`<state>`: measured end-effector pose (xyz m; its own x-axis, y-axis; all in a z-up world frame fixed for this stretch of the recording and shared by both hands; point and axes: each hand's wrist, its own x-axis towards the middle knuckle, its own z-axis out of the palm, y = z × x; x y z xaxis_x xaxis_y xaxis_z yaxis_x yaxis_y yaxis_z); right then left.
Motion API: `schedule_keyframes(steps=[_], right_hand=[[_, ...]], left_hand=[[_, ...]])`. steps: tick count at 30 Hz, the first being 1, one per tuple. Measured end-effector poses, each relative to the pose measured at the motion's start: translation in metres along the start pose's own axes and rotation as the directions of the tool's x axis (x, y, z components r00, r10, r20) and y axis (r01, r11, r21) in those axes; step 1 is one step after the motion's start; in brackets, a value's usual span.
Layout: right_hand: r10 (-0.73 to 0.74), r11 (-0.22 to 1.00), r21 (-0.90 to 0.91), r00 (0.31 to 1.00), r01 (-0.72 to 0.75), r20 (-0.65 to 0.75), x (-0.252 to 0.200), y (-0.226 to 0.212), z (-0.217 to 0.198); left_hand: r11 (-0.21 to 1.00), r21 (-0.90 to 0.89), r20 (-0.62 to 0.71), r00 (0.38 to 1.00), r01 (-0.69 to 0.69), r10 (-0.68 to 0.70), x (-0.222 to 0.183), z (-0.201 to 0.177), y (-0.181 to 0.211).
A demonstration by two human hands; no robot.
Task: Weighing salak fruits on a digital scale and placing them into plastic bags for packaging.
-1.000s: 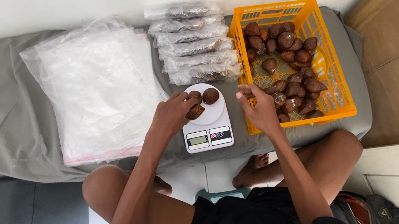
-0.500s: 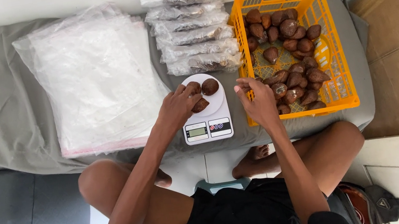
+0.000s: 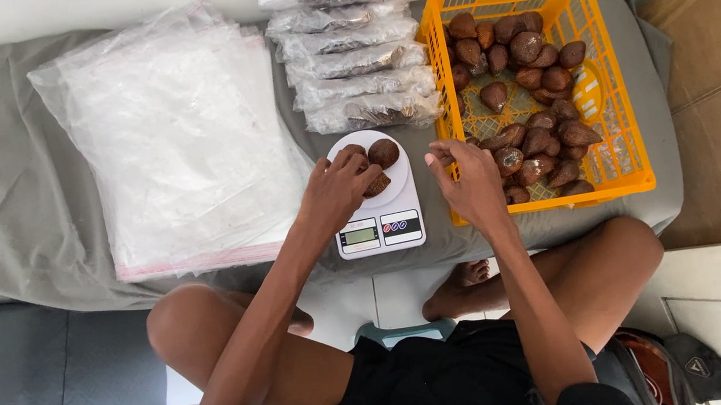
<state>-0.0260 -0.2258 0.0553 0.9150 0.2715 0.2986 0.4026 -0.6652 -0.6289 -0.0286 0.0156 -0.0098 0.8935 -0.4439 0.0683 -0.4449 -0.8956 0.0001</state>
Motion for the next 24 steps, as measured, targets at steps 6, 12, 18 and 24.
schedule_keyframes(steps=[6,12,18,24], right_hand=[[0.018,1.000,-0.004,1.000,-0.018,0.014,0.001,-0.002,-0.003],[0.003,1.000,0.000,1.000,-0.003,-0.006,0.000,0.000,0.000],[0.008,1.000,-0.013,1.000,-0.008,0.006,0.000,0.000,-0.002],[0.019,1.000,0.003,1.000,-0.019,-0.011,-0.001,-0.001,-0.001]], left_hand=[[0.999,-0.045,-0.015,1.000,-0.013,0.013,0.003,0.015,-0.003],[0.993,-0.118,0.001,1.000,-0.021,0.021,0.002,-0.001,-0.003],[0.983,-0.171,0.014,0.998,0.066,-0.065,-0.003,-0.005,-0.041],[0.842,-0.050,0.241,0.825,0.537,-0.512,-0.053,-0.039,-0.121]])
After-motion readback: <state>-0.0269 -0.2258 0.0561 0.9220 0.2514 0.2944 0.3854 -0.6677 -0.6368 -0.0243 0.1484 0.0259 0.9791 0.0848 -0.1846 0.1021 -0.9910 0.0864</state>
